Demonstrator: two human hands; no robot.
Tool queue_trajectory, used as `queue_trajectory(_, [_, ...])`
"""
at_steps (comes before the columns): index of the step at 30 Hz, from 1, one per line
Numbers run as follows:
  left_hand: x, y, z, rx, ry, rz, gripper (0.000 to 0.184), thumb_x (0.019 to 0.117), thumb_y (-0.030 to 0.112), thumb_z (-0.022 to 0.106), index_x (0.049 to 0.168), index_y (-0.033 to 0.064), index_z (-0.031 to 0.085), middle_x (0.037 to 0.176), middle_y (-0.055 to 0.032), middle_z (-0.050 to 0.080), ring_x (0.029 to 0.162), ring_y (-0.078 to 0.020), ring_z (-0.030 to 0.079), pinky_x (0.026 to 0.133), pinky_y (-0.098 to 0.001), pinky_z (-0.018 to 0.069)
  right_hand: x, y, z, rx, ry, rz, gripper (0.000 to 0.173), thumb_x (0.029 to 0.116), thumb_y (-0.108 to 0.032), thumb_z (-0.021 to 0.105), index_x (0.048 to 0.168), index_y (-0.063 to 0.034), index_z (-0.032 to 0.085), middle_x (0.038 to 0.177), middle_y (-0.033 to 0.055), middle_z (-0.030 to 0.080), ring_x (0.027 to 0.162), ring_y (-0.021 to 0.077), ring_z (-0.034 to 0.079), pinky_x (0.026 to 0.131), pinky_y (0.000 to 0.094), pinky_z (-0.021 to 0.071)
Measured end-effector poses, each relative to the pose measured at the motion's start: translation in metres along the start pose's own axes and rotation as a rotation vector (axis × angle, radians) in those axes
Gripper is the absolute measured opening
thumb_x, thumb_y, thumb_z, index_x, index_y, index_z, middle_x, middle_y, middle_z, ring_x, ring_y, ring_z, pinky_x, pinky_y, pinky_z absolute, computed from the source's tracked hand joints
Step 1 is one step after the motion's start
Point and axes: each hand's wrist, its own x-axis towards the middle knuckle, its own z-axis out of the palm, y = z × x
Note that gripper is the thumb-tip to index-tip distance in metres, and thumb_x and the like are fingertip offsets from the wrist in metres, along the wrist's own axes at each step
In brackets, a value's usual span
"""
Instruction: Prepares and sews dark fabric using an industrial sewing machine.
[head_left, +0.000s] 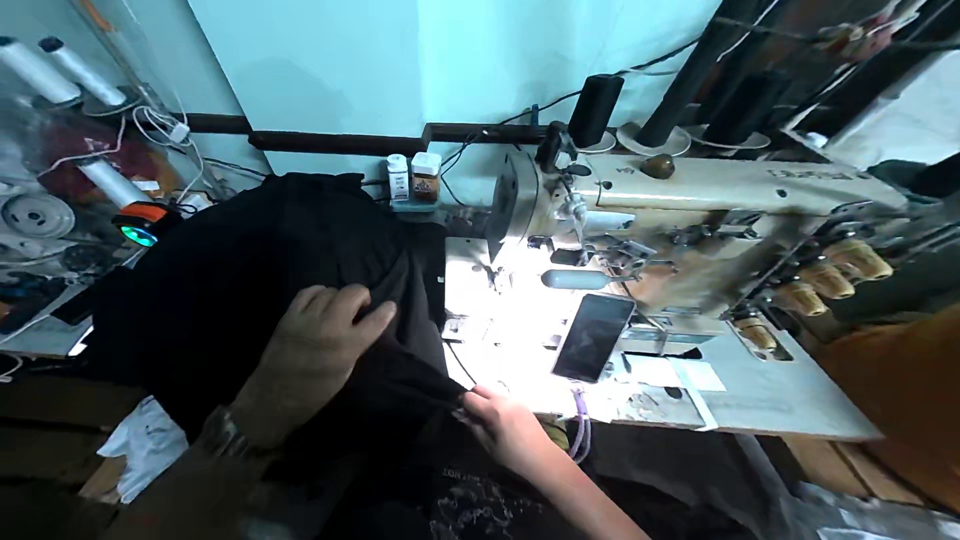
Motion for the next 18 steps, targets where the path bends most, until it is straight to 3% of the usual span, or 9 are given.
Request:
queue_trajectory(2, [-0.009,-0.013,0.030,-0.103,-0.245,-0.045,0.032,0.0899,-0.002,0.061,0.110,0.0163,0.077,0.107,-0.0112,0.071,0.102,-0.0330,0.068,0.093,-0.0571,0.0520,-0.004,0.012,0.005,-0.043,-0.048,0.058,0.017,0.0950,-0.022,0.067,0.107,-0.0133,0.075,0.095,0.0095,0.072,0.082,0.0265,0.072,0.069,0.0485,0.0606])
queue_trajectory(5, [-0.017,-0.009,0.037,-0.310,-0.376,-0.037,0.040,0.0845,-0.002,0.063,0.114,0.0217,0.076,0.103,-0.0051,0.072,0.103,-0.0274,0.068,0.099,-0.0555,0.0504,-0.007,0.017,0.008,0.035,0.115,-0.014,0.021,0.0994,-0.031,0.064,0.111,-0.0199,0.077,0.101,0.0032,0.074,0.083,0.0170,0.073,0.070,0.0387,0.0621])
queue_trajectory(7, [-0.016,-0.002,0.034,-0.367,-0.359,-0.008,0.039,0.0820,0.004,0.068,0.115,0.0237,0.075,0.096,-0.0031,0.070,0.098,-0.0250,0.068,0.099,-0.0542,0.0496,-0.004,0.010,0.003,0.098,0.203,-0.046,0.022,0.1020,-0.031,0.061,0.117,-0.0234,0.076,0.107,0.0013,0.073,0.084,0.0117,0.071,0.070,0.0320,0.0610])
queue_trajectory(10, [-0.012,0.005,0.027,-0.374,-0.288,0.034,0.033,0.0826,0.011,0.069,0.112,0.0232,0.075,0.089,-0.0022,0.067,0.090,-0.0229,0.067,0.098,-0.0525,0.0492,0.014,-0.008,-0.003,0.173,0.357,-0.116,0.021,0.0981,-0.026,0.067,0.113,-0.0139,0.076,0.105,0.0056,0.072,0.081,0.0092,0.069,0.068,0.0250,0.0603])
queue_trajectory(14, [-0.006,0.018,0.020,-0.369,-0.208,0.069,0.020,0.0885,0.019,0.066,0.107,0.0202,0.075,0.085,-0.0019,0.063,0.085,-0.0206,0.065,0.093,-0.0463,0.0511,0.048,-0.040,-0.005,0.144,0.391,-0.209,0.042,0.0906,-0.043,0.076,0.113,-0.0072,0.070,0.099,0.0086,0.068,0.083,0.0128,0.067,0.072,0.0257,0.0583])
queue_trajectory(15, [-0.005,0.021,0.019,-0.371,-0.192,0.074,0.020,0.0897,0.019,0.065,0.107,0.0192,0.075,0.085,-0.0024,0.062,0.084,-0.0206,0.064,0.091,-0.0449,0.0519,0.057,-0.044,-0.005,0.120,0.377,-0.230,0.040,0.0908,-0.040,0.076,0.112,-0.0067,0.069,0.098,0.0087,0.068,0.085,0.0149,0.067,0.075,0.0274,0.0582])
queue_trajectory(18, [0.000,0.021,0.015,-0.296,-0.148,0.059,0.020,0.0912,0.017,0.064,0.108,0.0167,0.075,0.085,-0.0040,0.063,0.082,-0.0219,0.065,0.088,-0.0453,0.0533,0.079,-0.038,-0.001,0.143,0.366,-0.236,0.016,0.0886,-0.010,0.070,0.103,-0.0043,0.073,0.092,0.0099,0.070,0.086,0.0187,0.069,0.078,0.0304,0.0586])
